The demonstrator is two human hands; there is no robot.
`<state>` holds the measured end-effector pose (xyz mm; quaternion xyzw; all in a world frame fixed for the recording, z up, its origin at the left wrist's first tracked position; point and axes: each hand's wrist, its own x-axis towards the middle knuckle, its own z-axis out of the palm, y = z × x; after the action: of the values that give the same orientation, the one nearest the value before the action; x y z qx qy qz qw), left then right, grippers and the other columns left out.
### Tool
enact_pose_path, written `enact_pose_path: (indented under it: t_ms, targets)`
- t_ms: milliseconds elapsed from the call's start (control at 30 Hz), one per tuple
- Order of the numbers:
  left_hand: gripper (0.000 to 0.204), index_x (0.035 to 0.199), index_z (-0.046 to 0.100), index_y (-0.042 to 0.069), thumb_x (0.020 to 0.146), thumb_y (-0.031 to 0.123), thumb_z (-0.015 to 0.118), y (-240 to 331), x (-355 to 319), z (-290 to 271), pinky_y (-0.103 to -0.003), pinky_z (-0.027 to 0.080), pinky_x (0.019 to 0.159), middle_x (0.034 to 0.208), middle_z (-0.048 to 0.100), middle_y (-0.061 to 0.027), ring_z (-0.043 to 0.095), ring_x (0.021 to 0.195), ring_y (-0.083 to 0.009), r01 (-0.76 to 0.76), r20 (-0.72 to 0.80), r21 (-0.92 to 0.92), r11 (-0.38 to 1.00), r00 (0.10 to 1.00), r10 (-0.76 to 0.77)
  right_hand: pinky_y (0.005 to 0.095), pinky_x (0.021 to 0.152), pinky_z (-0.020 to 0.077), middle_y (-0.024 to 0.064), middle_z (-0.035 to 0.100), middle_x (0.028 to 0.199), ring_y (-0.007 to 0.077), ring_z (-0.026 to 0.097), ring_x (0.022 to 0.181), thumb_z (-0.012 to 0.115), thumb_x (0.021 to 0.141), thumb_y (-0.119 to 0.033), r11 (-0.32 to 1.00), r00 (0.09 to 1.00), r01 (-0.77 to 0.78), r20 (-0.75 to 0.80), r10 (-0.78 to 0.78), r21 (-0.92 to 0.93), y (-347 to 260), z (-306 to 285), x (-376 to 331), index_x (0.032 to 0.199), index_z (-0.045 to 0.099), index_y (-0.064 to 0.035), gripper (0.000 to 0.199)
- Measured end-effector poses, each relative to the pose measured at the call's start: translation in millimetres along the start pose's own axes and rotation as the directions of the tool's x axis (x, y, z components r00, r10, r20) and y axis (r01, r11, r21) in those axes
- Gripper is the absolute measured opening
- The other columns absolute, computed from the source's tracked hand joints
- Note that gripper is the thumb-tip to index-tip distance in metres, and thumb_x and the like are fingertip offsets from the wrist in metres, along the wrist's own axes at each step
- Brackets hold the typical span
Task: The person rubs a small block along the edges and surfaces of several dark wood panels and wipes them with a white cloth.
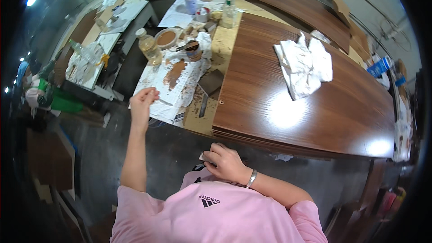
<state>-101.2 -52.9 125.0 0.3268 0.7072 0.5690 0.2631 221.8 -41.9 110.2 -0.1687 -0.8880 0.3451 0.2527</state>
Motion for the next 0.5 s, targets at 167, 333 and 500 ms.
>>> enact_pose_path:
  t_ms: [167, 333, 500]
  targets:
    - [0.028, 0.11, 0.067, -0.004, 0.097, 0.02, 0.062, -22.5, 34.1, 23.7, -0.024, 0.05, 0.07, 0.095, 0.072, -0.0102, 0.068, 0.081, -0.0134, 0.17, 0.031, -0.055, 0.984, 0.985, -0.169, 0.0373, 0.066, 0.0523, 0.0093, 0.055, 0.085, 0.0268, 0.06, 0.078, 0.073, 0.079, -0.012, 0.981, 0.996, -0.091, 0.01, 0.091, 0.174, 1.7, 30.7, 10.4, 0.097, 0.068, -0.0028, 0.021]
    - [0.029, 0.111, 0.067, -0.002, 0.095, 0.022, 0.063, -52.1, 134.5, 71.3, -0.023, 0.051, 0.067, 0.093, 0.07, -0.008, 0.066, 0.081, -0.0131, 0.112, 0.043, -0.159, 0.981, 0.993, -0.106, 0.0392, 0.069, 0.0519, 0.0095, 0.055, 0.09, 0.0271, 0.061, 0.083, 0.071, 0.082, -0.016, 0.949, 0.981, -0.191, 0.023, 0.191, 0.249, 3.8, 53.4, 35.8, 0.097, 0.068, -0.0039, 0.019]
    - [0.022, 0.098, 0.067, -0.004, 0.092, 0.017, 0.068, -88.0, 223.4, 92.2, -0.024, 0.043, 0.054, 0.071, 0.059, -0.0002, 0.057, 0.063, -0.0101, 0.161, 0.171, -0.105, 0.981, 0.975, -0.141, 0.0367, 0.065, 0.0493, 0.0101, 0.056, 0.089, 0.0256, 0.06, 0.073, 0.072, 0.083, -0.016, 0.906, 0.933, -0.299, -0.108, 0.343, 0.3, 8.8, 94.1, 89.1, 0.096, 0.069, -0.0024, 0.019]
